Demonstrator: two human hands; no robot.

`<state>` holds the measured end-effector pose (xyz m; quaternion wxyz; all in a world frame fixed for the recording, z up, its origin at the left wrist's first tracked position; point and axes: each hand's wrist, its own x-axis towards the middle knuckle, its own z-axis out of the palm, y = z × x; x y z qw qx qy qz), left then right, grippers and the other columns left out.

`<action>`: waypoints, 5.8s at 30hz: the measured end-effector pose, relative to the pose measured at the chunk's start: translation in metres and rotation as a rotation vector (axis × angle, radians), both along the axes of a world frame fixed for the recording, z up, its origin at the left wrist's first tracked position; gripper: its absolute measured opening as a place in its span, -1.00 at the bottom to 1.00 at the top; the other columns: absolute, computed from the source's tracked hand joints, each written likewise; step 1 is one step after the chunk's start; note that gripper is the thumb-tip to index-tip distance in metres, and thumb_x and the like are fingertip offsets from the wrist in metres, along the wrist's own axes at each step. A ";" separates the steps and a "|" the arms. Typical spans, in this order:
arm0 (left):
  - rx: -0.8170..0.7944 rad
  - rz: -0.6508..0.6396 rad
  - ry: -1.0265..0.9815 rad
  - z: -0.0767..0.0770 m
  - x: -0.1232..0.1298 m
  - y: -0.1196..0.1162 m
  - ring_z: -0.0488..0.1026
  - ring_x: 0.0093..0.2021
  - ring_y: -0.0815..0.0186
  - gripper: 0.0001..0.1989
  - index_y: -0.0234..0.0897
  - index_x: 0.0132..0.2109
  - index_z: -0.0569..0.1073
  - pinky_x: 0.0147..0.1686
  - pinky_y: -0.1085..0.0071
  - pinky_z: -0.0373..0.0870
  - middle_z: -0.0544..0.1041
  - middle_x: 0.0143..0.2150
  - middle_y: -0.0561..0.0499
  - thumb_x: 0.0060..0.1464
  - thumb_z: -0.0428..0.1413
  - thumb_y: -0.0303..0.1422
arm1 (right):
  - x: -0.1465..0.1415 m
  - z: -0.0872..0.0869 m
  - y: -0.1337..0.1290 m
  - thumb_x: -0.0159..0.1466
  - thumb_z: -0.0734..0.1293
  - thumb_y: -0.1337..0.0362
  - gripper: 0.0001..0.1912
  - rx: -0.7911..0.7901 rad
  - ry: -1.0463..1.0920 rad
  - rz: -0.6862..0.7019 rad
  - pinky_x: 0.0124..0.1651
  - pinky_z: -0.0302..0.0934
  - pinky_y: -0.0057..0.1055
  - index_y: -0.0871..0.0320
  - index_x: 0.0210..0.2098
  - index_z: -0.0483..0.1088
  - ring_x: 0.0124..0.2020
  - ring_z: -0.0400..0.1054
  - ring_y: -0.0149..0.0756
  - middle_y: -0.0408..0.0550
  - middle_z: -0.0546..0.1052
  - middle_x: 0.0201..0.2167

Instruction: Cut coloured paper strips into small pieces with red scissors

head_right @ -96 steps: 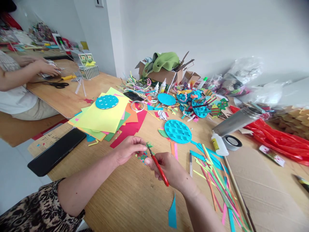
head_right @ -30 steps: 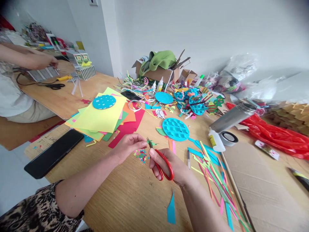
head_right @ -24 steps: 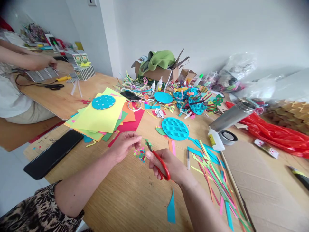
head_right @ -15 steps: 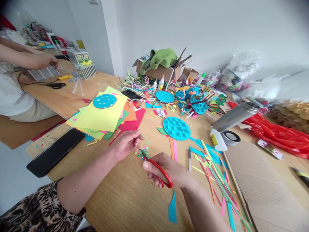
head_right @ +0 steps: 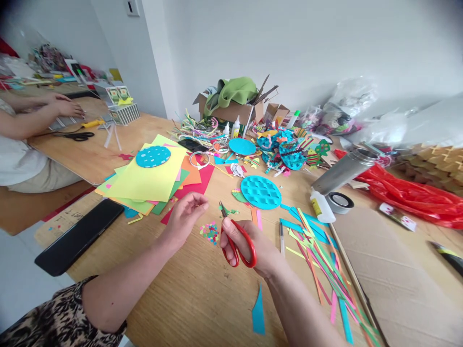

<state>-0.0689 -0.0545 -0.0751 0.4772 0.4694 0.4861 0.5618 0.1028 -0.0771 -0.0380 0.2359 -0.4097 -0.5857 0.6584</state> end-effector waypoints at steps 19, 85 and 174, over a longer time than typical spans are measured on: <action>-0.143 -0.206 -0.238 0.005 0.008 -0.007 0.29 -0.51 0.44 -0.86 -0.33 -0.50 0.40 -0.48 0.47 0.20 0.40 -0.57 0.08 -0.15 0.18 -0.35 | -0.017 -0.007 -0.003 0.07 0.29 -0.21 -0.47 0.031 -0.270 -0.094 -0.66 0.05 -0.53 0.19 -0.56 0.29 -0.74 0.21 -0.47 -0.19 0.34 -0.76; -0.259 -0.281 -0.254 0.004 0.001 -0.002 0.33 -0.53 0.45 -0.82 -0.37 -0.47 0.43 -0.47 0.47 0.22 0.44 -0.56 0.03 -0.21 0.20 -0.32 | -0.004 -0.012 0.000 0.11 0.32 -0.11 -0.54 0.047 -0.350 -0.046 -0.69 0.05 -0.58 0.18 -0.56 0.28 -0.74 0.22 -0.47 -0.19 0.34 -0.76; 0.064 -0.157 0.532 -0.009 -0.016 0.012 0.43 -0.20 0.31 -0.71 -0.29 -0.10 0.49 -0.19 0.40 0.34 0.53 -0.08 -0.10 -0.04 0.12 -0.48 | 0.020 0.002 0.020 0.08 0.37 0.12 -0.76 0.472 -0.332 -0.380 -0.31 0.22 -0.38 0.17 -0.39 0.35 -0.40 0.35 -0.30 -0.06 0.49 -0.40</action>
